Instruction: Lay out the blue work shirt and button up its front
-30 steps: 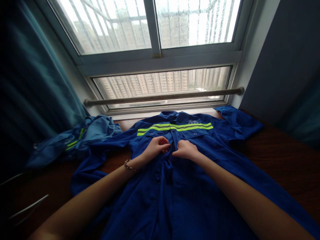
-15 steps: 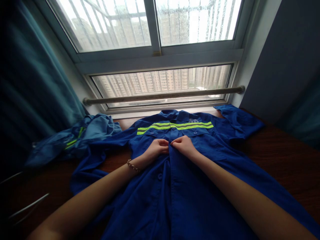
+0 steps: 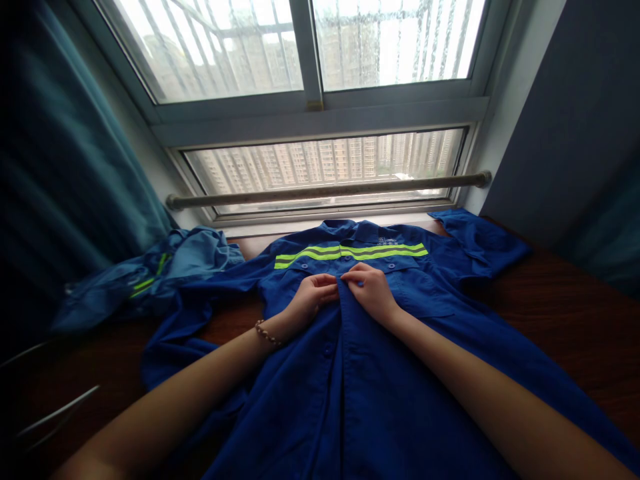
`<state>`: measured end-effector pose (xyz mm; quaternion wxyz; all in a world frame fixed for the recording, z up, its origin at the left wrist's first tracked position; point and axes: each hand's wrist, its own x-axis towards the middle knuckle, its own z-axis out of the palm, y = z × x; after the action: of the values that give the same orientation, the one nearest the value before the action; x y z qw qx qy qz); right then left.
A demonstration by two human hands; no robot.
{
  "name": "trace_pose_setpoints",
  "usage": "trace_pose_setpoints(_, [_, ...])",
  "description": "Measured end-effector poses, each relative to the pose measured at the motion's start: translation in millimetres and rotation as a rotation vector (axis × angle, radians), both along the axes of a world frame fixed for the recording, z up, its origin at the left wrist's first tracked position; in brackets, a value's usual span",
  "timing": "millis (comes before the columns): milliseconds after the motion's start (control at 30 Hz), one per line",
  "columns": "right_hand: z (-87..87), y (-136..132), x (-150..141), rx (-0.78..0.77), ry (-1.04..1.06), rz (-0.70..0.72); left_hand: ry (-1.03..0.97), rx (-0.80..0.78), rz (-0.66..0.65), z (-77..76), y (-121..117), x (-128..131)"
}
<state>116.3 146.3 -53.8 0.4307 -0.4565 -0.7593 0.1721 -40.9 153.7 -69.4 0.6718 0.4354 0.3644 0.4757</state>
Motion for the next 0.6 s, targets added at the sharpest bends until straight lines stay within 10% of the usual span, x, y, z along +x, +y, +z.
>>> trace_pose_setpoints(600, [-17.1,-3.0,-7.6,-0.047,-0.13,-0.106,0.103,-0.023,0.014,-11.5,2.8,1.1])
